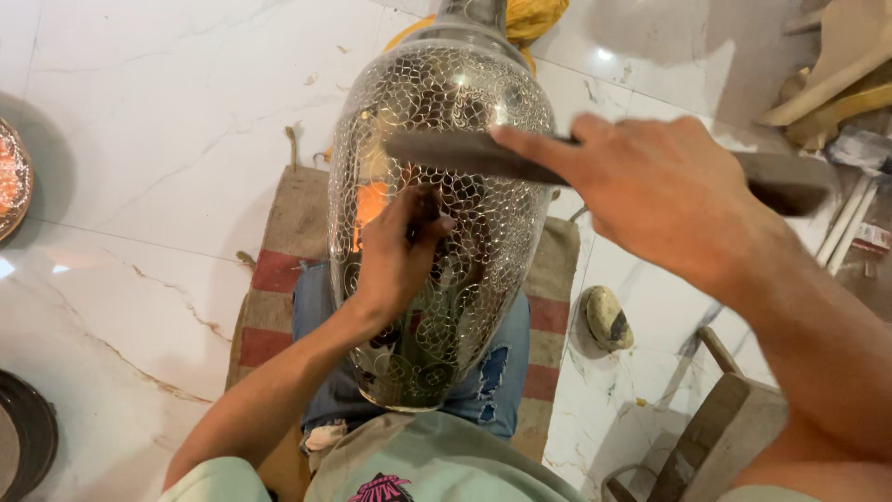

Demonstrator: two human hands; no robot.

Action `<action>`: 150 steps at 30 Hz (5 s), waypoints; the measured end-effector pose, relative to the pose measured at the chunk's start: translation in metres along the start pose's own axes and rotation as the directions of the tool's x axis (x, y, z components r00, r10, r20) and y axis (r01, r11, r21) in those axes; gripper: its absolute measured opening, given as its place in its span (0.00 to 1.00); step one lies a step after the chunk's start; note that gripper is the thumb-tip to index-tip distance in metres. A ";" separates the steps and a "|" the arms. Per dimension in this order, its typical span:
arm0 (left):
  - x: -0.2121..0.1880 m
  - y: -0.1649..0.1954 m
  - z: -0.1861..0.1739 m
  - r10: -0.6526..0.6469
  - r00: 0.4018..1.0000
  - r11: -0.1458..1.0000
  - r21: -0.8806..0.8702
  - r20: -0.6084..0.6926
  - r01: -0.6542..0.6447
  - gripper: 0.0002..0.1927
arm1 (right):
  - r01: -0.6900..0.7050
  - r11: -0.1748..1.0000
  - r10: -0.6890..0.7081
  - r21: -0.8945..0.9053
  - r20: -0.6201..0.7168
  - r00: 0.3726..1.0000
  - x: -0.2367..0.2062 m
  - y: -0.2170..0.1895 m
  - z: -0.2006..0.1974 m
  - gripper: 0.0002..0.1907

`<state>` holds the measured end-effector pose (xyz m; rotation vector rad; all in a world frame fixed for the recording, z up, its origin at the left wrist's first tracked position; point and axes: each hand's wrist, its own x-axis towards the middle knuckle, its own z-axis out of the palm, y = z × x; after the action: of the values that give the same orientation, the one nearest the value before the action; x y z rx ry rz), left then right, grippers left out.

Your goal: The person sits on the floor with a large engraved metal vase held between the legs and hammers a chisel-like punch against the vase surface, repositioning the punch by hand to work pattern details across different spots, steadying and turning the vase as they go.

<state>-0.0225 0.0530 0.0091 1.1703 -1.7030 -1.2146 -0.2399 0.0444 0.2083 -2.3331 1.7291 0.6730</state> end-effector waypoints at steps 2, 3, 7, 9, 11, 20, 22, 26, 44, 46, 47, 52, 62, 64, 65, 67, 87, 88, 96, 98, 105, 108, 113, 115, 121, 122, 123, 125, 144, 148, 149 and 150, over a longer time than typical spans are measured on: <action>-0.026 0.003 0.010 -0.041 0.997 0.997 -0.063 -0.071 0.036 0.15 | 0.092 0.988 -0.059 0.125 -0.248 0.967 -0.009 -0.009 0.006 0.47; -0.034 0.004 0.015 -0.052 0.993 0.994 -0.098 -0.107 0.041 0.15 | 0.086 0.994 -0.072 0.063 -0.201 0.977 -0.021 -0.010 0.012 0.48; -0.026 0.000 0.012 0.060 0.997 0.998 -0.006 -0.047 -0.060 0.15 | 0.083 0.970 -0.021 0.230 -0.258 0.966 -0.026 -0.002 0.034 0.44; -0.002 -0.003 0.001 0.141 0.989 0.990 -0.018 0.035 -0.140 0.17 | 0.018 0.954 0.057 0.298 -0.241 0.969 -0.016 0.007 0.038 0.41; 0.025 -0.005 -0.011 0.132 0.965 0.990 -0.070 0.227 -0.119 0.16 | -0.107 0.985 0.116 0.132 -0.064 0.991 -0.014 0.016 0.043 0.43; 0.085 0.011 -0.013 0.230 0.613 0.957 -0.061 0.756 -0.284 0.15 | 0.228 0.226 0.611 0.947 -0.320 0.724 -0.060 -0.015 0.194 0.44; 0.091 0.012 -0.008 0.256 0.489 0.941 -0.100 0.834 -0.323 0.14 | -0.034 0.533 0.586 0.845 -0.340 0.735 -0.076 -0.033 0.226 0.40; 0.108 0.015 0.008 0.303 0.230 0.907 -0.206 0.925 -0.368 0.11 | -0.083 0.033 0.818 0.996 0.021 0.574 -0.083 -0.088 0.273 0.24; 0.108 0.046 0.034 0.056 -0.358 0.747 -0.277 0.932 -0.605 0.14 | -0.361 0.390 0.911 0.847 -0.298 0.285 -0.077 -0.208 0.335 0.16; 0.102 0.052 0.033 -0.037 -0.365 0.753 -0.214 0.930 -0.622 0.13 | -0.087 0.292 0.951 0.952 -0.280 0.132 -0.076 -0.207 0.331 0.15; 0.101 0.053 0.031 -0.098 -0.345 0.752 -0.157 0.934 -0.640 0.13 | 0.063 0.250 0.966 0.966 -0.254 0.057 -0.075 -0.205 0.328 0.15; 0.109 0.042 0.013 0.362 0.083 0.826 -0.278 0.929 -0.491 0.18 | -0.390 0.221 0.932 0.894 -0.076 0.354 -0.076 -0.178 0.304 0.42; 0.124 0.020 0.005 0.328 0.203 0.893 -0.233 0.923 -0.384 0.12 | -0.076 0.122 0.902 0.990 -0.079 0.425 -0.076 -0.106 0.285 0.46; 0.125 0.021 0.004 0.339 0.187 0.892 -0.252 0.922 -0.375 0.11 | 0.125 -0.047 0.900 0.991 -0.012 0.435 -0.076 -0.096 0.275 0.42; 0.126 0.021 0.004 0.331 0.179 0.895 -0.248 0.927 -0.370 0.11 | 0.220 -0.133 0.895 0.967 0.022 0.445 -0.076 -0.093 0.269 0.41; 0.127 0.021 0.003 0.325 0.181 0.899 -0.245 0.928 -0.363 0.11 | -0.124 0.265 0.831 0.956 -0.161 0.533 -0.075 -0.088 0.257 0.43; 0.086 0.022 -0.024 0.352 0.746 0.912 -0.029 0.565 -0.408 0.16 | -0.448 0.740 0.580 0.501 -0.139 0.802 -0.075 -0.041 0.199 0.46; 0.077 0.019 -0.031 0.224 0.890 0.974 -0.064 0.398 -0.216 0.18 | -0.363 0.739 0.579 0.568 -0.258 0.774 -0.078 -0.041 0.204 0.47; -0.105 -0.058 -0.091 -0.431 0.745 0.781 -0.624 -0.509 0.026 0.16 | -0.393 0.293 0.791 0.872 0.009 0.611 -0.093 -0.100 0.357 0.44; -0.157 -0.069 -0.085 -0.558 0.676 0.720 -0.686 -0.482 0.105 0.11 | -0.516 0.277 0.776 0.811 0.128 0.618 -0.107 -0.132 0.387 0.46; -0.224 -0.051 -0.057 -0.664 0.585 0.638 -0.761 -0.467 0.117 0.14 | -0.601 0.523 0.537 0.604 0.315 0.783 -0.150 -0.218 0.419 0.41; -0.212 -0.030 -0.047 -0.579 0.667 0.682 -0.727 -0.469 0.080 0.14 | -0.556 0.491 0.488 0.670 0.316 0.813 -0.156 -0.229 0.421 0.39; -0.188 0.001 -0.040 -0.494 0.780 0.675 -0.735 -0.385 0.064 0.16 | -0.561 0.447 0.467 0.697 0.353 0.811 -0.152 -0.226 0.427 0.37; -0.181 0.004 -0.040 -0.459 0.815 0.683 -0.727 -0.354 0.069 0.17 | -0.562 0.416 0.478 0.715 0.354 0.804 -0.147 -0.222 0.432 0.36; -0.204 -0.021 -0.032 -0.391 0.875 0.747 -0.654 -0.286 0.120 0.21 | -0.589 0.305 0.548 0.748 0.368 0.752 -0.140 -0.217 0.452 0.33; -0.209 -0.027 -0.031 -0.410 0.870 0.742 -0.655 -0.274 0.143 0.20 | -0.596 0.272 0.564 0.756 0.376 0.735 -0.141 -0.218 0.454 0.33; -0.209 -0.032 -0.033 -0.417 0.871 0.739 -0.656 -0.261 0.157 0.20 | -0.599 0.224 0.591 0.769 0.381 0.711 -0.142 -0.220 0.454 0.33; -0.210 -0.042 -0.040 -0.395 0.893 0.713 -0.685 -0.217 0.149 0.20 | -0.597 0.127 0.647 0.792 0.390 0.655 -0.145 -0.227 0.454 0.32; -0.138 -0.110 -0.174 -0.301 0.953 0.815 -0.511 0.031 0.274 0.22 | -0.586 -0.504 0.694 0.635 0.701 0.163 -0.143 -0.318 0.426 0.27; -0.118 -0.101 -0.165 -0.229 0.973 0.858 -0.474 -0.007 0.198 0.22 | -0.563 -0.526 0.689 0.637 0.708 0.157 -0.141 -0.321 0.418 0.26; -0.114 -0.099 -0.162 -0.215 0.977 0.872 -0.454 -0.015 0.184 0.21 | -0.561 -0.525 0.693 0.640 0.704 0.154 -0.141 -0.322 0.418 0.26; -0.111 -0.096 -0.160 -0.203 0.979 0.885 -0.432 -0.022 0.174 0.20 | -0.557 -0.527 0.696 0.642 0.702 0.151 -0.141 -0.322 0.418 0.26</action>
<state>0.1834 0.0975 -0.0422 1.1022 -1.2042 -1.5558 -0.0784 0.4301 -0.1430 0.0854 2.4286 -0.5900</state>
